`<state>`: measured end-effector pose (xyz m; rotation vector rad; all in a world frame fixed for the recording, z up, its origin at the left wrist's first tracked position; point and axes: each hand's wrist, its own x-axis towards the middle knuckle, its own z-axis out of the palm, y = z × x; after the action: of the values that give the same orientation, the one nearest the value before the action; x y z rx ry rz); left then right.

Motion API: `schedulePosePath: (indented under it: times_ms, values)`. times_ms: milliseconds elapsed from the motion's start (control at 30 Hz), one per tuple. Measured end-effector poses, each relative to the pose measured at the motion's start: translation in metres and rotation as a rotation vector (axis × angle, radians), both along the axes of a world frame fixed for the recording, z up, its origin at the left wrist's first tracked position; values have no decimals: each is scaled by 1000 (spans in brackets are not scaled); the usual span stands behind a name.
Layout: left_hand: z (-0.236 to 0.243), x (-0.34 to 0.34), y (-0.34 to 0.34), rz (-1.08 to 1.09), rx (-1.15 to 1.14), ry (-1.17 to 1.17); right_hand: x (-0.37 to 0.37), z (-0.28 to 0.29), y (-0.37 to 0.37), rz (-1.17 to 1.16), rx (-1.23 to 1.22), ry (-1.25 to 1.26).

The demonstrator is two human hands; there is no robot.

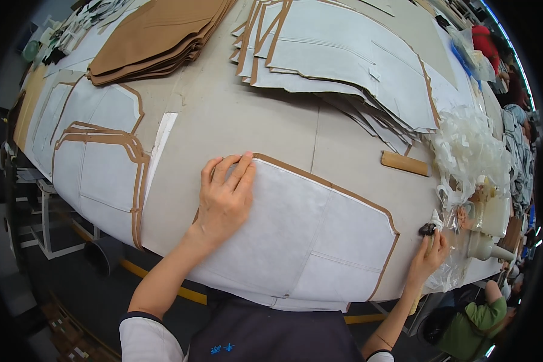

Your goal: Folding and hammering the edges of leather panels for assembly in a workshop environment.

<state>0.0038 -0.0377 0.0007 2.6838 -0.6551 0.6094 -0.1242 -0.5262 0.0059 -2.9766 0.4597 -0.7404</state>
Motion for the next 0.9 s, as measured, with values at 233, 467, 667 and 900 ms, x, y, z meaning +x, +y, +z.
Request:
schedulePosePath:
  times_ms: [233,467,667,900]
  values:
    - [-2,-2,5,-38,-53,-29,-29,-9,8,-81,68,27]
    - [-4,-5,7,-62,-209,69,-29,-6,1,-63,124,15]
    - [2,1,11,-71,-75,37,-15,9,19,-36,134,-10]
    - [-6,6,13,-149,-73,21,-10,-5,32,-35,113,58]
